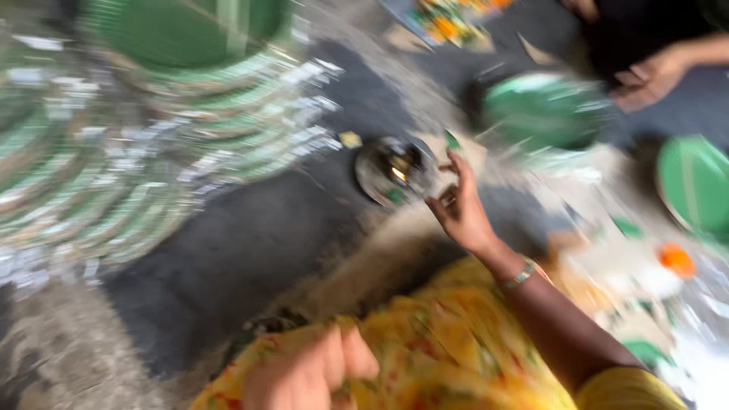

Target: The person sits on the floor and wraps stacks of green leaf-patterned plates in clear plastic film. They repeatedly pick up a stack, wrap it, and place it on a pile.

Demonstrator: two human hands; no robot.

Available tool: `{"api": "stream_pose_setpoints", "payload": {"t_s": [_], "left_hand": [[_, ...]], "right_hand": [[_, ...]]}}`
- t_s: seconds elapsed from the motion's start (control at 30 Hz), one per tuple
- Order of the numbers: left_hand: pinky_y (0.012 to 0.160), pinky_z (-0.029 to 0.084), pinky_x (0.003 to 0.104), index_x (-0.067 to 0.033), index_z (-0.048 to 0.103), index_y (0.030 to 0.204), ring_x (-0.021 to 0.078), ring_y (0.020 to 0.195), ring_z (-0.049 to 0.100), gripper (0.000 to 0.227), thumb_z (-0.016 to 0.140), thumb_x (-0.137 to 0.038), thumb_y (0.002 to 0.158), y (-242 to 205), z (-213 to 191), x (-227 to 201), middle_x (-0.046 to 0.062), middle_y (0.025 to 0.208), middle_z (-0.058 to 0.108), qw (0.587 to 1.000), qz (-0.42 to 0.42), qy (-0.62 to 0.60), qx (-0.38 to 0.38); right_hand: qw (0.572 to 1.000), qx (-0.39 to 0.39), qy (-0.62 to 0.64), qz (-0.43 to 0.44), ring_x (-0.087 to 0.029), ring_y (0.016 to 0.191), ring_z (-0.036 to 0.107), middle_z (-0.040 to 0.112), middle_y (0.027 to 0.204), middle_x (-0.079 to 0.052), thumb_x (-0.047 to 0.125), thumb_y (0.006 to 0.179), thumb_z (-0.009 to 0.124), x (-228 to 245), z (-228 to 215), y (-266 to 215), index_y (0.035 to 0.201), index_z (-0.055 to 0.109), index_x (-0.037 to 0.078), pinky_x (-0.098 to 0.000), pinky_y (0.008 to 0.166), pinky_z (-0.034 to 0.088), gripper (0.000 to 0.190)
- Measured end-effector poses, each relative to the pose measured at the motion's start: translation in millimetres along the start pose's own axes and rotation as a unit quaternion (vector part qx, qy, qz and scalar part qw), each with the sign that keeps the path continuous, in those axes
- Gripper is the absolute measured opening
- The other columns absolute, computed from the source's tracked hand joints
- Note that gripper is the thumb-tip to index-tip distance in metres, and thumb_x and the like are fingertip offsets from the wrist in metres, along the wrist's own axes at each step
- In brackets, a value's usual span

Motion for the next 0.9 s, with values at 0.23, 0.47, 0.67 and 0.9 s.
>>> {"api": "stream_pose_setpoints", "payload": {"t_s": [0.23, 0.47, 0.67, 0.9], "left_hand": [[0.103, 0.047, 0.048, -0.0004, 0.064, 0.13, 0.0366, 0.123, 0.06, 0.042, 0.064, -0.021, 0.093, -70.1, 59.2, -8.5, 0.022, 0.138, 0.059, 0.981, -0.101, -0.117, 0.115], [0.104, 0.046, 0.049, 0.0006, 0.062, 0.133, 0.0375, 0.124, 0.059, 0.045, 0.059, -0.022, 0.094, -105.0, 78.7, -1.3, 0.023, 0.139, 0.059, 0.958, -0.173, -0.181, 0.137], [0.106, 0.044, 0.051, 0.0015, 0.06, 0.135, 0.0382, 0.125, 0.058, 0.048, 0.054, -0.023, 0.095, -119.8, 47.8, 9.3, 0.024, 0.14, 0.06, 0.946, -0.229, -0.198, 0.113], [0.108, 0.042, 0.052, 0.0026, 0.058, 0.137, 0.0391, 0.127, 0.057, 0.051, 0.049, -0.025, 0.095, -138.1, 44.9, 46.8, 0.025, 0.141, 0.06, 0.883, -0.315, -0.302, 0.174]], "right_hand": [[0.982, -0.009, -0.152, 0.109, -0.025, 0.095, 0.07, 0.057, 0.132, -0.019, 0.004, 0.082, 0.079, -121.5, -163.9, -133.7, 0.147, 0.046, 0.004, -0.0355, 0.073, 0.059, 0.073], [0.971, -0.029, -0.206, 0.116, -0.037, 0.112, 0.067, 0.064, 0.123, -0.024, 0.023, 0.091, 0.086, -236.4, -162.5, -50.9, 0.137, 0.054, 0.001, -0.0429, 0.092, 0.055, 0.061], [0.935, 0.04, -0.338, 0.1, -0.045, 0.119, 0.061, 0.062, 0.128, -0.028, 0.025, 0.091, 0.077, -319.9, -97.1, 22.2, 0.131, 0.063, 0.003, -0.0512, 0.101, 0.05, 0.048], [0.87, 0.042, -0.422, 0.25, -0.038, 0.111, 0.068, 0.071, 0.119, -0.021, 0.011, 0.096, 0.063, -368.0, -132.9, -48.0, 0.121, 0.073, 0.012, -0.0486, 0.097, 0.054, 0.027]]}}
Point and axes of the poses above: each hand's wrist, its own y-axis towards the middle knuckle, its own z-axis out of the palm, x = y × z, the point moved 8 cm from there along y, towards the middle knuckle
